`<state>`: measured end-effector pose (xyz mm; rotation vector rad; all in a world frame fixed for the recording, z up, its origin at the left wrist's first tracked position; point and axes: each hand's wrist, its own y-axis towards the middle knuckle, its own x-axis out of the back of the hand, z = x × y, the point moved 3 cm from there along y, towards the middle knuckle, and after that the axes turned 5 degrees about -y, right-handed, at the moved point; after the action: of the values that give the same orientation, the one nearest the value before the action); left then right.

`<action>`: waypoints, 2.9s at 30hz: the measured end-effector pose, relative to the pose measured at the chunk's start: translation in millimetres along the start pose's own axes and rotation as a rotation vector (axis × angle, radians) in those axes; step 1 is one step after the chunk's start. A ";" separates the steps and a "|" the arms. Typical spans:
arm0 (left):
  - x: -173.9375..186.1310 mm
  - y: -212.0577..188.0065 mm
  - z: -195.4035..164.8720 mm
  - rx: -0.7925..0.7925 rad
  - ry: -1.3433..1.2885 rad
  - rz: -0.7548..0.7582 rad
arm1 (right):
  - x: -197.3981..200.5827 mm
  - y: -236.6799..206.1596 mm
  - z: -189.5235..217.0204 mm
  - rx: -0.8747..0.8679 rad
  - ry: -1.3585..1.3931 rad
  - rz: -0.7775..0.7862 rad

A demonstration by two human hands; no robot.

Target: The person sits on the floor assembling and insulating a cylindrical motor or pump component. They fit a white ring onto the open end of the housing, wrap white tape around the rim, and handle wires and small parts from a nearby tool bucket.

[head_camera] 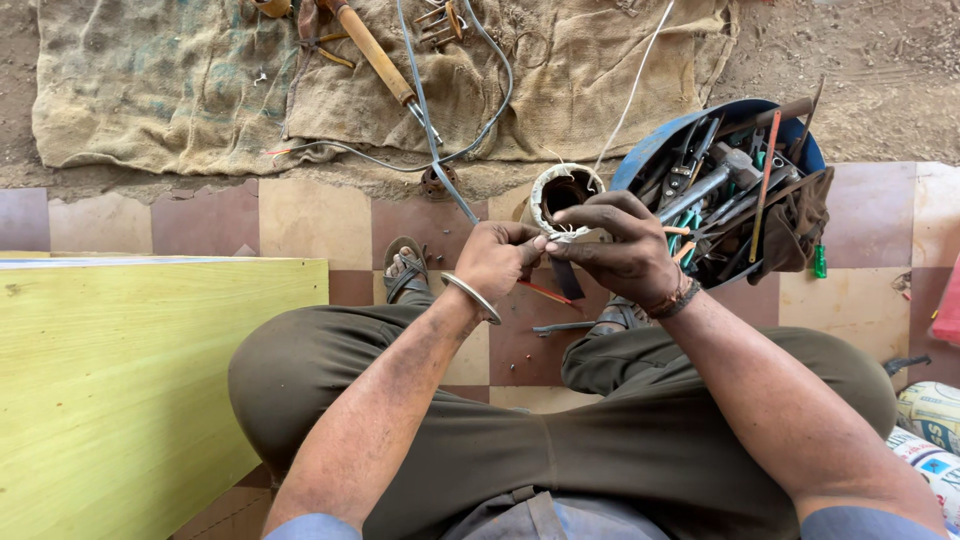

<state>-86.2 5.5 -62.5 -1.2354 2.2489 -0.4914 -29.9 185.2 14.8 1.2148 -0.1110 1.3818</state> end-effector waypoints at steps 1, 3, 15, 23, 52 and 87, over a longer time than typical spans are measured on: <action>-1.7 0.6 -2.2 -0.007 0.006 -0.015 | 0.3 0.1 1.6 -0.018 -0.026 -0.015; 0.8 -4.1 -5.5 -0.028 0.117 -0.127 | 2.4 -0.9 4.7 -0.048 -0.040 -0.012; -14.6 -29.6 -35.0 -0.572 0.469 -0.223 | 3.2 18.3 5.8 -0.402 0.161 0.045; -18.9 -40.5 -38.2 -0.877 0.860 -0.124 | -24.0 29.5 -22.3 -0.611 0.360 0.219; -7.5 -0.3 -10.5 -0.036 0.164 -0.137 | -5.7 10.3 -1.7 -0.088 -0.049 0.183; -40.4 -31.9 -44.4 -0.890 0.997 -0.235 | -18.1 26.6 -48.4 -0.659 0.417 0.227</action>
<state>-73.6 26.2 1.0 -2.0058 3.3839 -0.1637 -83.0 199.5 -3.8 0.3663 -0.3850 1.5936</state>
